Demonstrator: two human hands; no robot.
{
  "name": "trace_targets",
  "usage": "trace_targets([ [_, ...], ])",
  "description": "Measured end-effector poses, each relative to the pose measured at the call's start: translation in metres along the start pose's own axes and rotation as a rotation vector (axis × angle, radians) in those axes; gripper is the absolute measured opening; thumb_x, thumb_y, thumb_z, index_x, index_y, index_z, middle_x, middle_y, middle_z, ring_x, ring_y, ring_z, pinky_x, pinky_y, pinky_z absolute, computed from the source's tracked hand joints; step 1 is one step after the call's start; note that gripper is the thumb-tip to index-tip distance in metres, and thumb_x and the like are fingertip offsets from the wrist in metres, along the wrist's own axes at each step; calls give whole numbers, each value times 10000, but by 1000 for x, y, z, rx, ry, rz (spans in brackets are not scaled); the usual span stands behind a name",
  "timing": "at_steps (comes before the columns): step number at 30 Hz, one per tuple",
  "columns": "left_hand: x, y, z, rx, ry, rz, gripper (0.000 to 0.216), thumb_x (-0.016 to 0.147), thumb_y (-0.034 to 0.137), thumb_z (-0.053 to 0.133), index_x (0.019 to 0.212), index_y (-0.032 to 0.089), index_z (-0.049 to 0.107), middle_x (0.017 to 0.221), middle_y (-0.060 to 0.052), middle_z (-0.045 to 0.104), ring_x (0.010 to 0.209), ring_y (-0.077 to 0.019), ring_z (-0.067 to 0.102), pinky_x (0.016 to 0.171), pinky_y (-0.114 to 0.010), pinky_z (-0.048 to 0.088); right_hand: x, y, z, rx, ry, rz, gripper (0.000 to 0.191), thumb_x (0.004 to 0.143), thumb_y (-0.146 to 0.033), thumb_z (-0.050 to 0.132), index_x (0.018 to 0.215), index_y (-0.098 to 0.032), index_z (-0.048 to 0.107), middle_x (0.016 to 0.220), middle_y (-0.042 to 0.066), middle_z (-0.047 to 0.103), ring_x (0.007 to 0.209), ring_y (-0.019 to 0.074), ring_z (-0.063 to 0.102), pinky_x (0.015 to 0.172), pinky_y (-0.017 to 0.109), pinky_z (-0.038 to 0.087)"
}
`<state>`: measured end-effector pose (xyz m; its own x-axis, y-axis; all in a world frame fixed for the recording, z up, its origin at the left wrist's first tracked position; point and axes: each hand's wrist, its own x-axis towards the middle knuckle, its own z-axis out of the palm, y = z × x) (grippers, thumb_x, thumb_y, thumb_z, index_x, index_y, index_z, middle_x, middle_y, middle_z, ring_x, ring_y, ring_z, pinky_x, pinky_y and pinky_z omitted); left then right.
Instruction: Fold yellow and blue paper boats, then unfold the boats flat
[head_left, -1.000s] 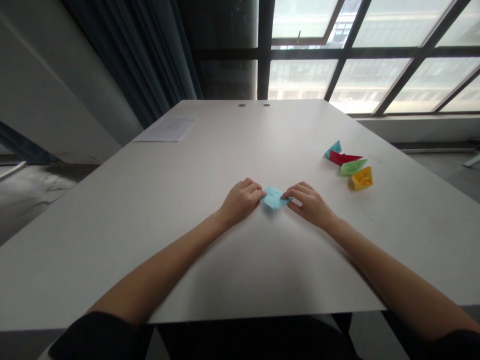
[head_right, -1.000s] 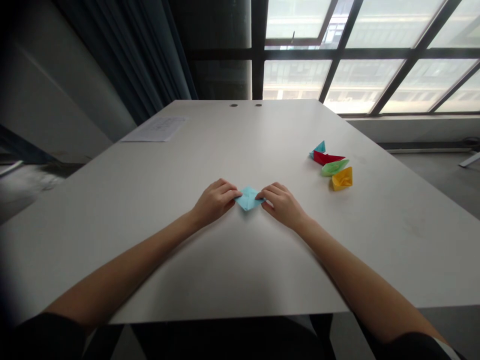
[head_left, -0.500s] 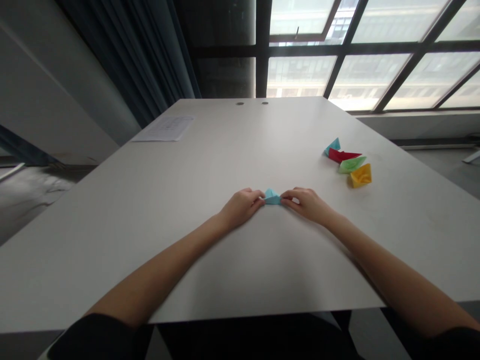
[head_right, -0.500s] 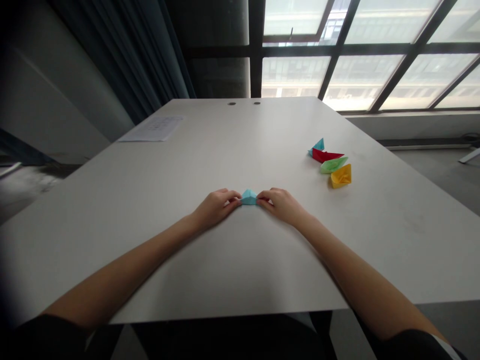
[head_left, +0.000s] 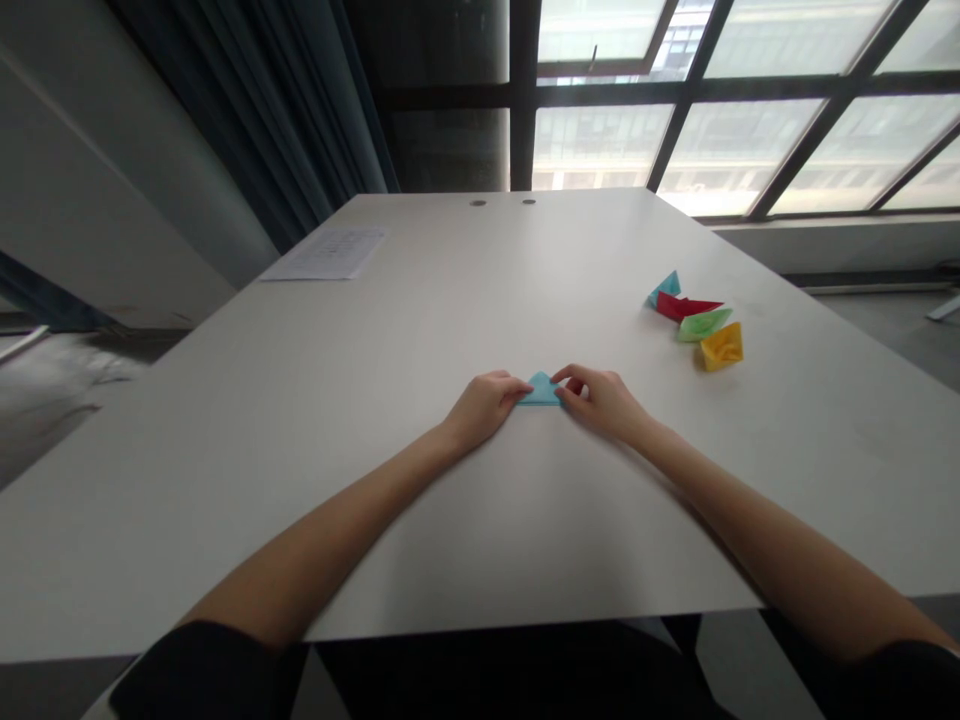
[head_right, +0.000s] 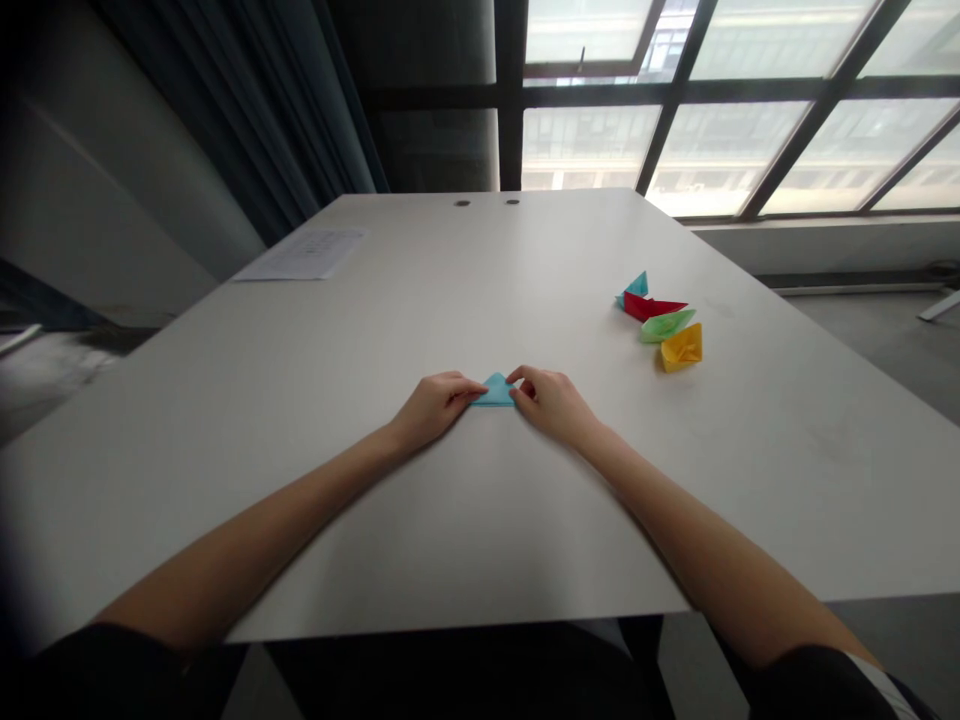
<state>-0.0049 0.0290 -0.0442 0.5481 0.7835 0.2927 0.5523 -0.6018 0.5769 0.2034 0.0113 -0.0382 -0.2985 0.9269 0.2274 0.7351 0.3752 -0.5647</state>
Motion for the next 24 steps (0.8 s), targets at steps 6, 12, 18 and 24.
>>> trace_targets([
  [6,-3,-1,3,202,-51,73,259,854,176,424,981,195,649,866,-47,596,791,-135,559,761,-250,448,-2,3,1,-43,-5,-30,186,774,-255,525,885,-204,665,685,-2,637,575,110,545,600,226,406],
  [12,-3,17,8,600,-114,257,272,875,161,376,1008,129,611,1053,-114,585,947,-209,521,819,-338,431,-3,8,4,-83,16,-100,159,771,-224,540,856,-185,669,756,39,600,681,134,538,669,248,416],
  [18,-13,25,20,576,-212,251,403,896,241,351,1235,42,441,1277,-174,480,1208,-231,412,978,-338,336,-2,10,5,-137,12,-68,164,788,-276,535,874,-212,659,757,39,601,752,167,514,740,288,396],
  [24,-22,28,19,535,-361,115,578,887,435,302,1362,110,257,1424,-179,248,1314,-288,231,1018,-416,267,-3,16,2,-214,-30,80,244,776,-390,535,976,-262,590,880,52,584,827,208,494,778,358,367],
])
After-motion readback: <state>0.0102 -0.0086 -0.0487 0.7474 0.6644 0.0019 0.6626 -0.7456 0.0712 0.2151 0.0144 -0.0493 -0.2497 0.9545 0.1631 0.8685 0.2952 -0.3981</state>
